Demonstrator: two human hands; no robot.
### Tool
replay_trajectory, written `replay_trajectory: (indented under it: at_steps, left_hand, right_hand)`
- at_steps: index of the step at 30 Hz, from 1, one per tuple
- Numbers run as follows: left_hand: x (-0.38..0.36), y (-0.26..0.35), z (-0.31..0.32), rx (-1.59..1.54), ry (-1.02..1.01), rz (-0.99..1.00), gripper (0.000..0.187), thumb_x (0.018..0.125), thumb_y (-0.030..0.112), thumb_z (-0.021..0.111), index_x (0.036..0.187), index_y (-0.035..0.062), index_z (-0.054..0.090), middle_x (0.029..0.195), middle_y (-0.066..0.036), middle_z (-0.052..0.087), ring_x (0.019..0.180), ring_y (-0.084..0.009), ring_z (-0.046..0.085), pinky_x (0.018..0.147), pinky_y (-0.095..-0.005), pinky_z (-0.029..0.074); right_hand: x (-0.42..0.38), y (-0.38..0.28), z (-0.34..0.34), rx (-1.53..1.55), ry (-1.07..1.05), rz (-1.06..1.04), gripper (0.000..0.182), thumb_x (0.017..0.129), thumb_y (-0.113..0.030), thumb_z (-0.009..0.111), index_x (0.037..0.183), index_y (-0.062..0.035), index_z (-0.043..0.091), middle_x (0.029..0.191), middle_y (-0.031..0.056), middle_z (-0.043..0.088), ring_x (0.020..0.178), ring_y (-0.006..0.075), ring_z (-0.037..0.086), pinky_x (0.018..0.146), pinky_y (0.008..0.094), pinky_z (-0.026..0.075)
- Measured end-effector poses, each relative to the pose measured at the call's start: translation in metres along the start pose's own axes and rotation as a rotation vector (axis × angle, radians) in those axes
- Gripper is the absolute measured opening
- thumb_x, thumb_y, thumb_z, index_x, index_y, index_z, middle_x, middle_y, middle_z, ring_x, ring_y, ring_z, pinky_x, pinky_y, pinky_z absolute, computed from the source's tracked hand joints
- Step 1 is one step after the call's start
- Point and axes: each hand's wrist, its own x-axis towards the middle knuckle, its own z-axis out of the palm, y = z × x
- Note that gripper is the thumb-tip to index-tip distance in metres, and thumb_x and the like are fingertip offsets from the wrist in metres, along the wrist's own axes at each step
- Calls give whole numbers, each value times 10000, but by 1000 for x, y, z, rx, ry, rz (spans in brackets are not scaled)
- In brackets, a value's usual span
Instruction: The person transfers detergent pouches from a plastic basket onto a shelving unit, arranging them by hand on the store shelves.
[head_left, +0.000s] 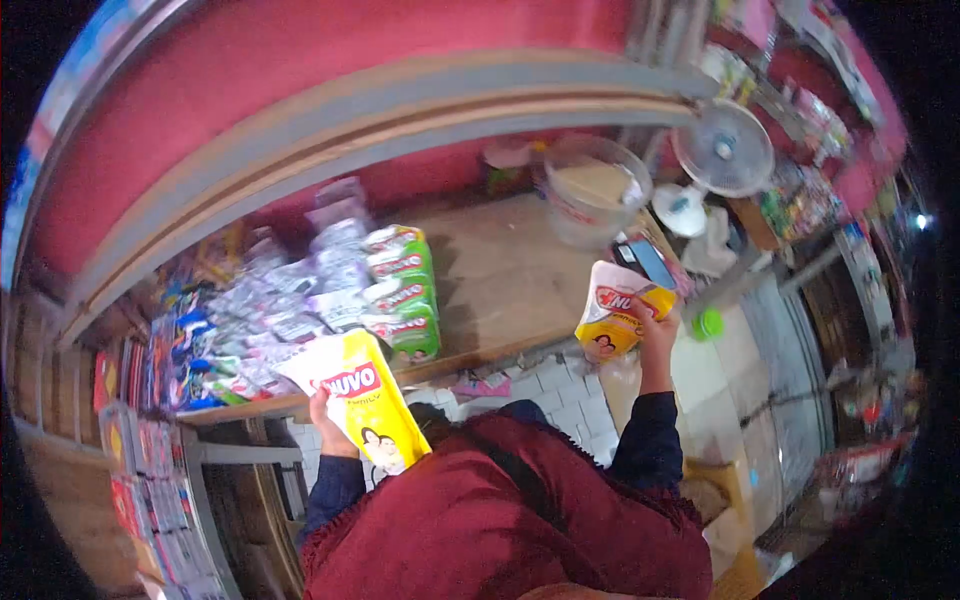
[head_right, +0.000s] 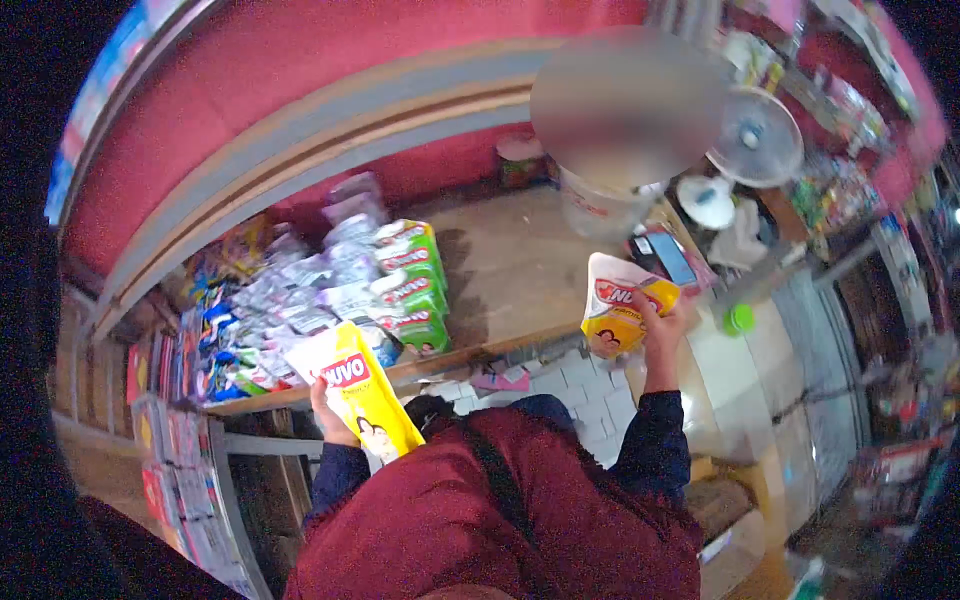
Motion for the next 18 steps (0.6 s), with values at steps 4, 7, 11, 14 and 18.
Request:
replay_trajectory:
  at_steps: [4,7,11,14,18]
  left_hand:
    - [-2,-22,-28,16,114,196,624,726,389,565,1212,20,428,1128,-142,546,1007,-280,551,867,-401,451]
    - [-12,-33,-45,-32,186,288,602,739,403,553,1197,29,444,1113,-132,556,987,-269,559,850,-387,455]
    - [-32,-48,-45,-32,279,390,578,764,421,548,1191,41,457,1115,-116,564,978,-253,567,855,-374,452]
    - [-49,-55,-34,-32,440,491,558,762,413,561,1162,33,473,1083,-116,577,960,-248,575,840,-367,460]
    - [-56,-64,-13,-78,526,548,528,756,390,581,1134,33,489,1059,-113,587,938,-239,583,829,-363,464]
  right_hand:
    - [76,84,45,-10,-217,-35,180,740,-81,696,894,-22,624,832,17,622,732,98,582,649,236,478]
    - [120,144,105,-124,-330,-37,173,732,-79,701,873,-13,625,800,23,626,696,103,585,630,239,478]
    - [145,179,205,-84,-570,158,180,739,-87,695,875,5,622,803,37,625,686,115,588,622,247,472]
    - [154,192,269,-20,-695,279,197,731,-85,701,889,5,625,834,45,627,710,120,588,631,245,467]
    - [165,232,328,-17,-819,305,227,721,-81,708,914,3,624,852,53,632,749,127,586,687,262,454]
